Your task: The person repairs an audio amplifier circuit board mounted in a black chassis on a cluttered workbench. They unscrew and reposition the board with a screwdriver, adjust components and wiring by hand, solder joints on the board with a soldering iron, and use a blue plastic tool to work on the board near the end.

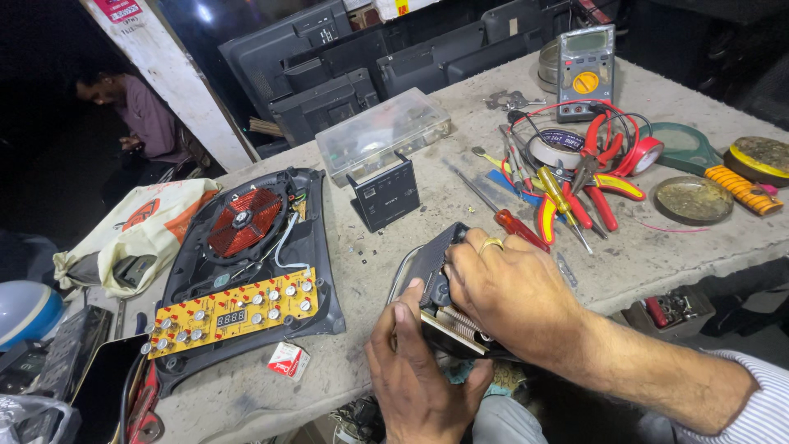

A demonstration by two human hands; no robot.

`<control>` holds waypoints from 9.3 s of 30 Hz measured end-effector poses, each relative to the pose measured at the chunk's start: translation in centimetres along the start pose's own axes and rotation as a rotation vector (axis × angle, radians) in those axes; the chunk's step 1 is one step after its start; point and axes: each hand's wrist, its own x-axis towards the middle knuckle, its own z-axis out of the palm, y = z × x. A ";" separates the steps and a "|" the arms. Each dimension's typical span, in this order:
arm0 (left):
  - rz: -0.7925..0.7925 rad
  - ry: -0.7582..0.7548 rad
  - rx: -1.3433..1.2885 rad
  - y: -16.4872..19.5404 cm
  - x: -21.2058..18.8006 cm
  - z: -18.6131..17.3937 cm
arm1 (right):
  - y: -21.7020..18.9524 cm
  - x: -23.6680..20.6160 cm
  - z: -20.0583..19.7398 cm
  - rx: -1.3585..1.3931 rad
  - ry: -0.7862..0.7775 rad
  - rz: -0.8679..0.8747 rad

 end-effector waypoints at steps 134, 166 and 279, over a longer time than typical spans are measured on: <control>-0.342 -0.670 -0.030 -1.4 10.0 -7.0 | 4.5 -0.4 2.3 0.707 -0.003 0.142; -0.095 -0.612 -0.226 -5.0 8.4 -6.7 | 3.6 4.9 0.4 0.402 -0.476 -0.051; 0.614 -0.565 0.085 -11.2 9.3 -6.4 | 2.3 9.6 3.3 0.431 -0.617 -0.308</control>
